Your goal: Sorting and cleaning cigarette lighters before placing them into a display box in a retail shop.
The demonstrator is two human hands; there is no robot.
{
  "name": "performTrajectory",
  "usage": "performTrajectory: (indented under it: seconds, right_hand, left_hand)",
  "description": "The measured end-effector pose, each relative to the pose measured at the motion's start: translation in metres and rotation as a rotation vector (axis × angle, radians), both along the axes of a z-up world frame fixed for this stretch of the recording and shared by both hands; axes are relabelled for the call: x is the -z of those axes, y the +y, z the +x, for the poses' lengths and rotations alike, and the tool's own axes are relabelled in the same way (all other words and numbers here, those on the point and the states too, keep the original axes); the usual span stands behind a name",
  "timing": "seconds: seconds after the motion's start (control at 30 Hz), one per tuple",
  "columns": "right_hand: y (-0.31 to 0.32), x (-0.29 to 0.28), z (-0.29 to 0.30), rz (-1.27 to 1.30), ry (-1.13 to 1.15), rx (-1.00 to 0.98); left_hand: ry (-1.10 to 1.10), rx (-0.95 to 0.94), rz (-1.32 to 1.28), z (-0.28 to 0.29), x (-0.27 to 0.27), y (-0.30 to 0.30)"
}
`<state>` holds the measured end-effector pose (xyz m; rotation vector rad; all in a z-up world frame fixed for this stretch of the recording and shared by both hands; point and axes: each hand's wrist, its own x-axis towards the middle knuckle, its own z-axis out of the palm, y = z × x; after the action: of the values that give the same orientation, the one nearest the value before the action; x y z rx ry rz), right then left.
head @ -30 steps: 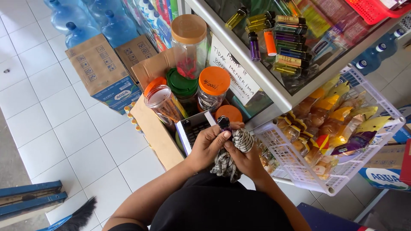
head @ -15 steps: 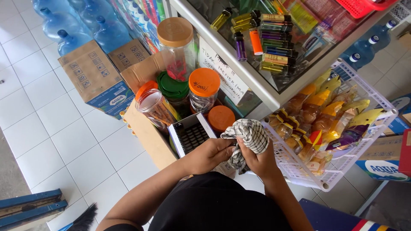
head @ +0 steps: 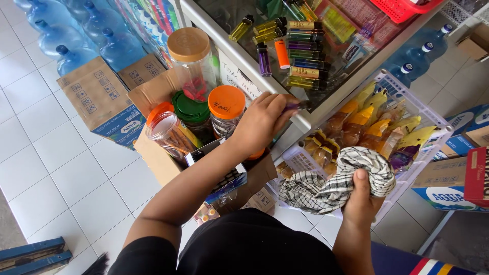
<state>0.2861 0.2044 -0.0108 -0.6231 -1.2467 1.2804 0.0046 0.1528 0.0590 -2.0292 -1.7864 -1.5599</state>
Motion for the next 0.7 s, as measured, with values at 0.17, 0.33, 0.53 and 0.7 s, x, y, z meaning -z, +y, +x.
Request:
performTrajectory:
  seconds: [0.17, 0.33, 0.53, 0.7]
  right_hand:
    - [0.003, 0.005, 0.012, 0.059, -0.103, -0.018]
    - [0.007, 0.008, 0.019, 0.070, -0.172, 0.006]
    - [-0.001, -0.014, -0.001, 0.140, -0.204, -0.079]
    - [-0.013, -0.008, -0.012, 0.112, -0.252, -0.163]
  left_hand:
    - [0.241, -0.119, 0.052, 0.009, 0.005, 0.039]
    - [0.298, -0.159, 0.068, 0.007, 0.004, 0.053]
    - [0.090, -0.225, 0.091, -0.005, -0.002, 0.047]
    - [0.004, -0.210, 0.015, -0.048, 0.008, -0.021]
